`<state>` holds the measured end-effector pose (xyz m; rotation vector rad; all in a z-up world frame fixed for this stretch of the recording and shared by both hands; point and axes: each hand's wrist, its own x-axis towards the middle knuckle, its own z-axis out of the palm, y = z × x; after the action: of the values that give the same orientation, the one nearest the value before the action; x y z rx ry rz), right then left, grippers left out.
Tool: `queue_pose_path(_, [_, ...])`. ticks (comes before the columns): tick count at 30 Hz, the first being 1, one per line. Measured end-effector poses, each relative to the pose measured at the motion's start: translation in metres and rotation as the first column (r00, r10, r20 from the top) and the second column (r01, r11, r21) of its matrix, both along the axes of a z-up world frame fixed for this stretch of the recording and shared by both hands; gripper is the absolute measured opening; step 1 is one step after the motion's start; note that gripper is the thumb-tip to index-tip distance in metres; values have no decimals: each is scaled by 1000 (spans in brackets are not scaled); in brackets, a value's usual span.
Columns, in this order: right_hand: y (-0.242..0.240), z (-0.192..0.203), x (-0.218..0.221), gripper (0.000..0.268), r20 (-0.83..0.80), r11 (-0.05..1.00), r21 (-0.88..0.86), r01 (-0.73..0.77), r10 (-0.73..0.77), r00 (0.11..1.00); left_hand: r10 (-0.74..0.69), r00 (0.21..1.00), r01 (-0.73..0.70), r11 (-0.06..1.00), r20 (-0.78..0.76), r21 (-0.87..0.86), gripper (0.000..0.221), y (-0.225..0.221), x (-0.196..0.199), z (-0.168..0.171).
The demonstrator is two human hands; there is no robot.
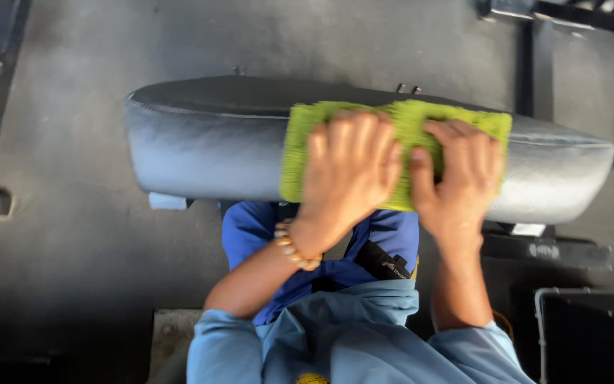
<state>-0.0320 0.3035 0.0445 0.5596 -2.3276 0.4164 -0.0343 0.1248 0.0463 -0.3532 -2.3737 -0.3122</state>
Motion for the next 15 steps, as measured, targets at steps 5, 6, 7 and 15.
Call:
queue_pose_path(5, [55, -6, 28, 26, -71, 980, -71, 187, -192, 979, -79, 993, 58, 977, -93, -203, 31, 71, -5, 20])
queue_pose_path(6, [65, -15, 35, 30, -117, 971, -64, 230, -236, 965, -104, 987, 76, 974, -120, -215, 31, 82, -2, 16])
queue_pose_path(7, [64, -16, 38, 30, -106, 972, -61, 227, -233, 967, -100, 989, 75, 974, -107, -215, 31, 83, -1, 15])
queue_pose_path(15, [4, -3, 32, 47, -68, 980, -15, 197, -198, 978, -206, 978, 204, 978, -42, -46, 36, 30, -5, 13])
